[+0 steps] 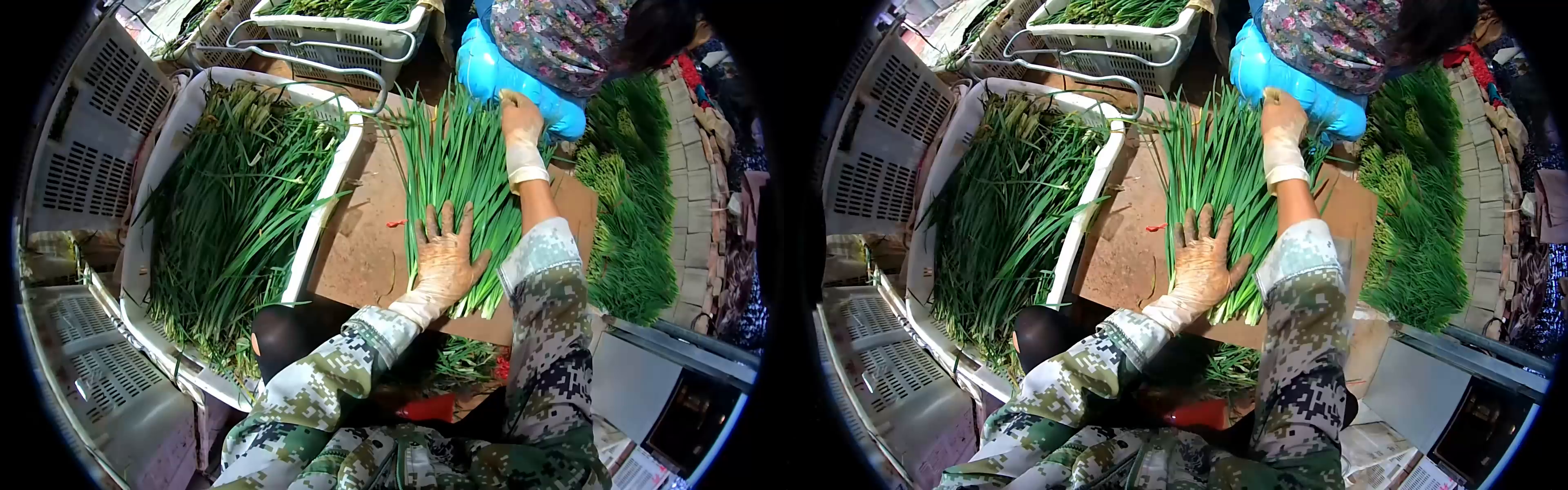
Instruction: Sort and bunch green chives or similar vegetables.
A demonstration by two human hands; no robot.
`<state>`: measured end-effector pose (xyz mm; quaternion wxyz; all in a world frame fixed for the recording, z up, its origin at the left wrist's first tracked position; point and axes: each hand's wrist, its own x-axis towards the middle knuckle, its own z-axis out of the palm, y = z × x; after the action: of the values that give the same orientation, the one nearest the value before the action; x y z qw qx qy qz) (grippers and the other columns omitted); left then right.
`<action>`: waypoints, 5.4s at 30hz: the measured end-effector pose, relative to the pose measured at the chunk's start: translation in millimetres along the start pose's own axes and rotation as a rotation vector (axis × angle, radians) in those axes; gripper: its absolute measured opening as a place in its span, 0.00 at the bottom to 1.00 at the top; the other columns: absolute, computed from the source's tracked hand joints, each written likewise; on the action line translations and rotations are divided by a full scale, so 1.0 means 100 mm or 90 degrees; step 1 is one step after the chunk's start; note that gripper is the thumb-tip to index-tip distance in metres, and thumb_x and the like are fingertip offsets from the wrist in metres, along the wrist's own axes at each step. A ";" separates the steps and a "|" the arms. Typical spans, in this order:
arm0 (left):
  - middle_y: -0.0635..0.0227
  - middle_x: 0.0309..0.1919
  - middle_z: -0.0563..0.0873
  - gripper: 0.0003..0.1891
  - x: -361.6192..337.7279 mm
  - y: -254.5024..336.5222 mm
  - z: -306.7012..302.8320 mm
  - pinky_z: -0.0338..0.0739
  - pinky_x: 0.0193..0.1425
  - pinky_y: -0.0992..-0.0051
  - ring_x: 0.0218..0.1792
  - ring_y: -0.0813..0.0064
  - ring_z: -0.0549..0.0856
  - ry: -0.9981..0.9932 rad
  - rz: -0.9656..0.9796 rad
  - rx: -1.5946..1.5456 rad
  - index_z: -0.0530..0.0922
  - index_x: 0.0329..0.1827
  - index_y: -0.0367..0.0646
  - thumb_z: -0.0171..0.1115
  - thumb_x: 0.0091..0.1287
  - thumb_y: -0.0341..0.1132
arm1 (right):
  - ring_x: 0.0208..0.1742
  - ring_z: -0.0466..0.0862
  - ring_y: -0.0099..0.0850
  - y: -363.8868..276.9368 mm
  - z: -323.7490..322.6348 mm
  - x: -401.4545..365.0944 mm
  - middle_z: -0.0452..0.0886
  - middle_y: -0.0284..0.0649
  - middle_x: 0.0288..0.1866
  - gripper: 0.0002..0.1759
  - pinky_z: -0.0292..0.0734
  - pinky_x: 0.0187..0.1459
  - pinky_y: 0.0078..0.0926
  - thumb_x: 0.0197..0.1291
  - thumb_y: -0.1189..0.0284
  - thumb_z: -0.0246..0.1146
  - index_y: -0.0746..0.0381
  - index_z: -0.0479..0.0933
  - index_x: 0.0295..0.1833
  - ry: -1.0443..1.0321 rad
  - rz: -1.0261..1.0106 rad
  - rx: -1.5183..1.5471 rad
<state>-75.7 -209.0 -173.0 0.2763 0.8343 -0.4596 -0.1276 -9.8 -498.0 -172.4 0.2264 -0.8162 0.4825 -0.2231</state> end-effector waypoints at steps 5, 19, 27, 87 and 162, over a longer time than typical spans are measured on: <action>0.44 0.70 0.60 0.43 0.02 -0.01 -0.01 0.48 0.72 0.42 0.70 0.35 0.57 -0.011 -0.003 -0.006 0.53 0.77 0.48 0.60 0.62 0.55 | 0.58 0.80 0.46 0.01 0.23 0.15 0.80 0.46 0.57 0.19 0.74 0.59 0.37 0.60 0.66 0.55 0.50 0.80 0.56 -0.180 0.045 -0.112; 0.44 0.70 0.60 0.45 0.01 -0.02 -0.02 0.49 0.71 0.41 0.69 0.35 0.58 -0.006 0.004 -0.007 0.52 0.77 0.46 0.62 0.61 0.53 | 0.44 0.84 0.30 0.28 0.41 0.22 0.85 0.41 0.51 0.28 0.76 0.52 0.27 0.49 0.60 0.73 0.62 0.81 0.55 -0.272 0.106 -0.115; 0.44 0.69 0.60 0.44 0.00 -0.02 0.00 0.50 0.70 0.40 0.69 0.36 0.59 0.000 0.004 -0.003 0.53 0.77 0.44 0.61 0.61 0.53 | 0.28 0.75 0.22 0.44 0.23 0.10 0.84 0.32 0.38 0.16 0.75 0.29 0.22 0.55 0.72 0.70 0.61 0.84 0.50 -0.293 0.287 0.347; 0.45 0.69 0.60 0.44 -0.03 -0.03 0.01 0.48 0.71 0.41 0.69 0.37 0.59 0.001 0.004 0.011 0.53 0.77 0.45 0.61 0.62 0.53 | 0.62 0.78 0.37 0.40 0.35 0.19 0.80 0.39 0.60 0.24 0.70 0.63 0.30 0.58 0.55 0.65 0.51 0.80 0.59 -0.361 0.057 -0.133; 0.46 0.68 0.62 0.43 -0.05 -0.01 -0.01 0.51 0.70 0.44 0.68 0.38 0.60 -0.007 0.006 0.010 0.55 0.76 0.42 0.62 0.62 0.52 | 0.27 0.79 0.25 0.32 0.07 -0.25 0.80 0.40 0.31 0.12 0.78 0.25 0.21 0.62 0.73 0.66 0.71 0.76 0.44 -0.316 0.287 0.539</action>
<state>-77.4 -204.4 -172.6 0.2680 0.8335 -0.4662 -0.1272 -38.7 -488.7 -200.3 0.6847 -0.5584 0.4456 -0.1446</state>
